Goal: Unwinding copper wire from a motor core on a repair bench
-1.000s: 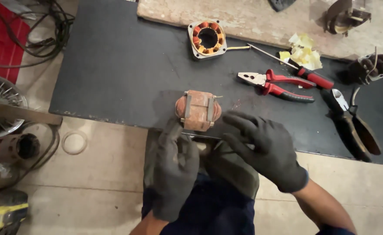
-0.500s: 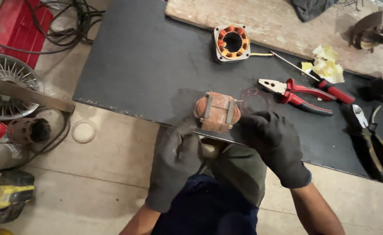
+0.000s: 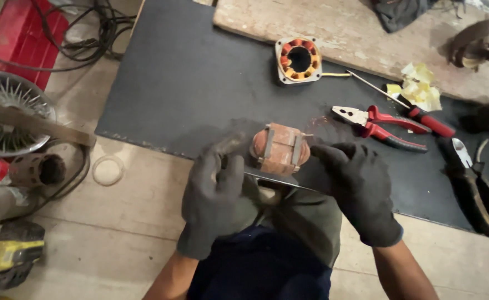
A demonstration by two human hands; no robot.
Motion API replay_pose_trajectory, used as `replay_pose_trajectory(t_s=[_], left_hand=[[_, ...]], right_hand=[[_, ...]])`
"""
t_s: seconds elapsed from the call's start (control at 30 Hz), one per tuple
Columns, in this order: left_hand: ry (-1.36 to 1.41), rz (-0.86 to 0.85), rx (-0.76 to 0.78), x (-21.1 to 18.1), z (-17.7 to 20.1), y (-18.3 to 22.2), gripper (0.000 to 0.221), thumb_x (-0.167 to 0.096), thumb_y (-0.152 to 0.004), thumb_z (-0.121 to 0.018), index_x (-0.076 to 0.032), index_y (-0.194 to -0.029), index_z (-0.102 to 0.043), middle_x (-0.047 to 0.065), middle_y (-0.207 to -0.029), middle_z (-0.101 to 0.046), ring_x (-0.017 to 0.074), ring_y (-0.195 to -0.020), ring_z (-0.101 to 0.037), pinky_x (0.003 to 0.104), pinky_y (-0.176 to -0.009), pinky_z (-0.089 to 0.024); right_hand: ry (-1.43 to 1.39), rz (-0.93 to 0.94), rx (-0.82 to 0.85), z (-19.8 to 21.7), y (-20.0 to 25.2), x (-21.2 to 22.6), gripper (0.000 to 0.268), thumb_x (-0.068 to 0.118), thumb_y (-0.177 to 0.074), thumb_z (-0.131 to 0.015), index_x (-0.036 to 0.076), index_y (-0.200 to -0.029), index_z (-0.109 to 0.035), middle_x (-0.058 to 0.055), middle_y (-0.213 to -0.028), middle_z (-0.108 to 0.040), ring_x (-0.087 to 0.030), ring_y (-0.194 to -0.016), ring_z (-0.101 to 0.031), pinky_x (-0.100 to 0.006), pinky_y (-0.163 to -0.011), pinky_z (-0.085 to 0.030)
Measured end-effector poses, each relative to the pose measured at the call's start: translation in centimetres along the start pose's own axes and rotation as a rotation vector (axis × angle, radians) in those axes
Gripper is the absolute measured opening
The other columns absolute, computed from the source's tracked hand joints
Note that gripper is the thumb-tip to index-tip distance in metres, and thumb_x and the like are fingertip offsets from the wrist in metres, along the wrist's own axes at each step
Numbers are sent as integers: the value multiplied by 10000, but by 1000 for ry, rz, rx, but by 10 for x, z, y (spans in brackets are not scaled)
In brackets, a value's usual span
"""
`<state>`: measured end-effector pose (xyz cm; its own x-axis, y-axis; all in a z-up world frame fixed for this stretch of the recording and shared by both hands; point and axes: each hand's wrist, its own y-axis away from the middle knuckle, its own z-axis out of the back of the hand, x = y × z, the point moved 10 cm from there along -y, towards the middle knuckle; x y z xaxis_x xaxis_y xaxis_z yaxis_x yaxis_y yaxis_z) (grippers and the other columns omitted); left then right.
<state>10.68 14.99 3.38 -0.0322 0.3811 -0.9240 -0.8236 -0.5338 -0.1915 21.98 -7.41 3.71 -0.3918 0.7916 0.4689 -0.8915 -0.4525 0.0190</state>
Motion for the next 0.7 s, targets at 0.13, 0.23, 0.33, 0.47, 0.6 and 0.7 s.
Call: replay_pose_trajectory(t_s=[0.13, 0.23, 0.33, 0.47, 0.6, 0.7], left_hand=[[-64, -369, 133, -52, -17, -5, 598, -136, -859, -733, 32, -1369, -468, 240, -1386, -605, 398, -1255, -656, 457, -1039, -545], [-288, -517, 188, -52, -45, -6, 767, -326, -897, -842, -1, -1474, -456, 178, -1535, -453, 353, -1413, -497, 540, -1247, -343], [-236, -548, 244, -43, -60, -19, 735, -462, -794, -830, -43, -1337, -565, 116, -1329, -598, 333, -1211, -592, 578, -1212, -296], [-173, -551, 316, -43, -63, -25, 710, -410, -732, -872, -17, -1264, -614, 123, -1247, -661, 309, -1060, -605, 500, -1113, -374], [-172, -566, 303, -36, -64, -24, 744, -432, -727, -897, -21, -1270, -599, 112, -1278, -657, 304, -1127, -629, 513, -1197, -333], [-116, -528, 310, -36, -64, -23, 736, -402, -743, -894, -21, -1286, -575, 123, -1286, -671, 305, -1128, -647, 497, -1205, -337]], right_hand=[[409, 281, -167, -8, 17, 6, 416, 166, -827, -672, 199, -1237, -731, -87, -1179, -678, -309, -931, -598, -418, -803, -464], [450, 233, -233, -7, 13, 1, 223, 183, -884, -662, 168, -1089, -749, -92, -1174, -714, -332, -855, -620, -438, -731, -479], [453, 282, -318, 1, 14, 1, 206, 130, -852, -703, 189, -1049, -721, -52, -1038, -670, -292, -887, -598, -427, -766, -460], [486, 242, -308, 2, 15, -16, 226, 143, -851, -668, 204, -1061, -726, -56, -1100, -669, -296, -929, -577, -419, -835, -447], [513, 153, -401, 24, 10, -71, 176, 151, -848, -682, 179, -985, -788, -108, -1043, -723, -329, -841, -610, -443, -753, -458], [489, 135, -423, 46, 28, -77, 182, 101, -853, -741, 159, -1007, -818, -89, -1036, -713, -306, -895, -612, -427, -775, -465]])
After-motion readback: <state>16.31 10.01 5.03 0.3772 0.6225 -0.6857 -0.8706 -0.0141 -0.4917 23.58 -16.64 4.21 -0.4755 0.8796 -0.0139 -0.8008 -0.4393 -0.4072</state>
